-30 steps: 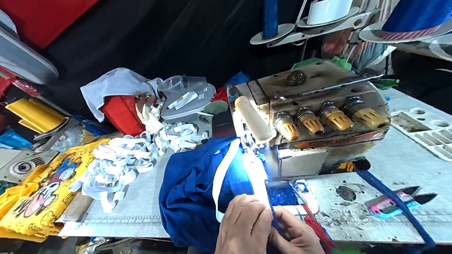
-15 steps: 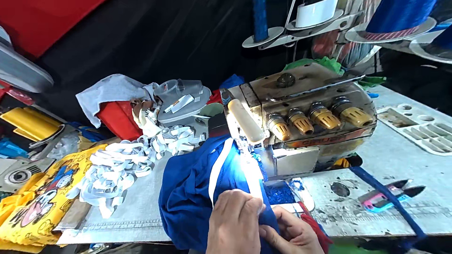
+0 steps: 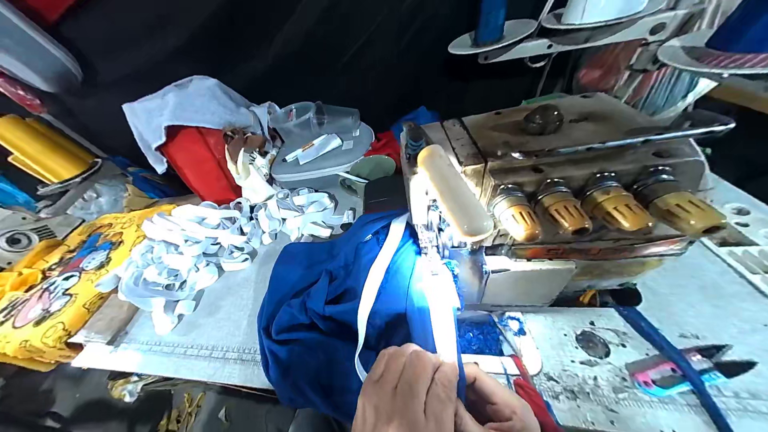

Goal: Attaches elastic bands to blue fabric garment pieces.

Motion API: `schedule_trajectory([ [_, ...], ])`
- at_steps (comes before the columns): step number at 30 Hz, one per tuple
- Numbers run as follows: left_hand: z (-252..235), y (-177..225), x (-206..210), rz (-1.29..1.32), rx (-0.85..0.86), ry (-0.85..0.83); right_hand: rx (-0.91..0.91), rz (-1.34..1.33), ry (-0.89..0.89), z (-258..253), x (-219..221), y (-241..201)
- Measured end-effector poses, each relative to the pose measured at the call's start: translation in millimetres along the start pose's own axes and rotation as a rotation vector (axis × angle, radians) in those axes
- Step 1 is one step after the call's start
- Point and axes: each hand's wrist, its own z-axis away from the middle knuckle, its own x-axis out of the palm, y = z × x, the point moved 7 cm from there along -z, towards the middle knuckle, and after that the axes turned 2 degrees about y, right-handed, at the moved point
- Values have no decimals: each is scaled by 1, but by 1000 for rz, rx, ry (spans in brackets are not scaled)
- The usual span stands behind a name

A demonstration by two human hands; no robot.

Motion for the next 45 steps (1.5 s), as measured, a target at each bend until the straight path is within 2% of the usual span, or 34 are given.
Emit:
schedule_trajectory([
  [3,-8,3,-1,-17,30,-10,3,38,43,-6,1,-7],
  [8,-13,6,0,-36,6,9,97,-84,72,-9,-2,-6],
  [15,0,13,-4,-16,21,-45,-40,-6,35,-1,-2,-1],
  [21,-20,8,-2,-69,3,-16,99,-85,42,-8,-1,-4],
  [26,-28,-5,5,-103,-76,30,110,-159,0,-10,0,0],
  [31,-23,-22,-1,-120,-239,-75,65,-54,-42,-15,0,2],
  [36,-28,-8,-6,-26,-218,-161,-29,-108,-22,-15,-2,7],
  [41,-16,19,-9,-54,-169,-305,-21,-89,-29,-14,-2,-1],
  [45,1,25,-9,-74,-155,-293,-1,-84,-78,-6,0,4],
])
